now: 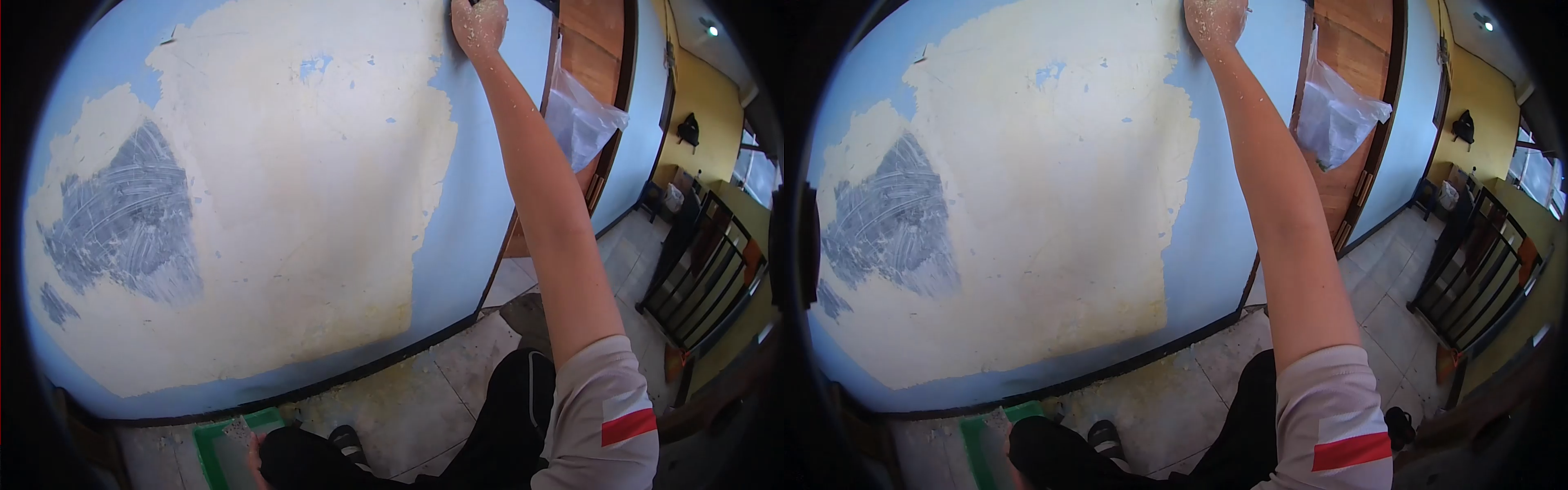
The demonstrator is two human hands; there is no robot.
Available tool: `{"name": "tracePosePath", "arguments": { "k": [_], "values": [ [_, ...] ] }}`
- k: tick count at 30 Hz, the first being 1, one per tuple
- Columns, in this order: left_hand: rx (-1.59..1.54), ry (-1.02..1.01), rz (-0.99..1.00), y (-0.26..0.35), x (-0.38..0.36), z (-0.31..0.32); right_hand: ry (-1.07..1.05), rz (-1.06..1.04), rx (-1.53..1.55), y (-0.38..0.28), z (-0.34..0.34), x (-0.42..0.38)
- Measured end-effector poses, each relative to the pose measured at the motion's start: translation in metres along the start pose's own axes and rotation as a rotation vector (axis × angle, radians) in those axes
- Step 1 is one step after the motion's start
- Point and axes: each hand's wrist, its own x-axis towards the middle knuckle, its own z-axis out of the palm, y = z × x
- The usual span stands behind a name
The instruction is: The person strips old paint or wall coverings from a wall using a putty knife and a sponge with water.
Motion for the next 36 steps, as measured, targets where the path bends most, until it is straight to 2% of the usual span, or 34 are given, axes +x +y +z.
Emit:
{"name": "tracePosePath", "arguments": {
  "k": [2, 4, 7, 10, 13, 15, 20, 22, 24, 26, 28, 30, 31, 33, 36],
  "values": [
    [0.021, 0.021, -0.009, -0.007, -0.009, -0.011, -0.161, 0.026, 0.053, -0.025, -0.028, -0.029],
    [0.045, 0.032, -0.021, -0.013, -0.017, -0.019, -0.161, -0.222, -0.103, -0.016, -0.039, -0.076],
    [0.085, 0.050, -0.019, -0.010, -0.027, -0.035, -0.361, -0.245, 0.007, -0.014, -0.064, -0.124],
    [0.113, 0.069, 0.017, 0.008, -0.028, -0.046, -0.238, -0.281, -0.032, -0.010, -0.046, -0.095],
    [0.134, 0.089, 0.046, 0.020, -0.027, -0.052, -0.130, -0.016, -0.031, -0.026, -0.017, -0.035],
    [0.153, 0.100, 0.056, 0.025, -0.025, -0.054, 0.068, -0.018, -0.044, -0.024, 0.012, -0.006],
    [0.219, 0.127, 0.067, 0.035, -0.023, -0.056, 0.055, -0.119, -0.018, -0.019, 0.019, 0.014],
    [0.257, 0.141, 0.065, 0.041, -0.026, -0.058, 0.018, -0.158, -0.031, -0.004, 0.013, 0.016],
    [0.287, 0.161, 0.059, 0.043, -0.033, -0.063, 0.042, -0.024, -0.062, 0.021, 0.000, 0.024],
    [0.302, 0.185, 0.063, 0.046, -0.040, -0.068, 0.101, 0.068, -0.104, 0.073, -0.010, 0.033],
    [0.302, 0.205, 0.077, 0.048, -0.043, -0.069, 0.033, -0.259, -0.622, 0.172, -0.008, 0.039],
    [0.301, 0.216, 0.089, 0.048, -0.042, -0.067, 0.084, 0.314, -0.001, 0.183, -0.026, 0.042],
    [0.305, 0.219, 0.092, 0.049, -0.042, -0.066, 0.085, 0.310, 0.000, 0.195, -0.031, 0.046],
    [0.312, 0.224, 0.095, 0.051, -0.042, -0.067, 0.096, 0.505, -0.137, 0.209, -0.035, 0.048],
    [0.321, 0.238, 0.102, 0.055, -0.045, -0.073, 0.123, 0.457, -0.263, 0.200, -0.040, 0.040]
  ]
}}
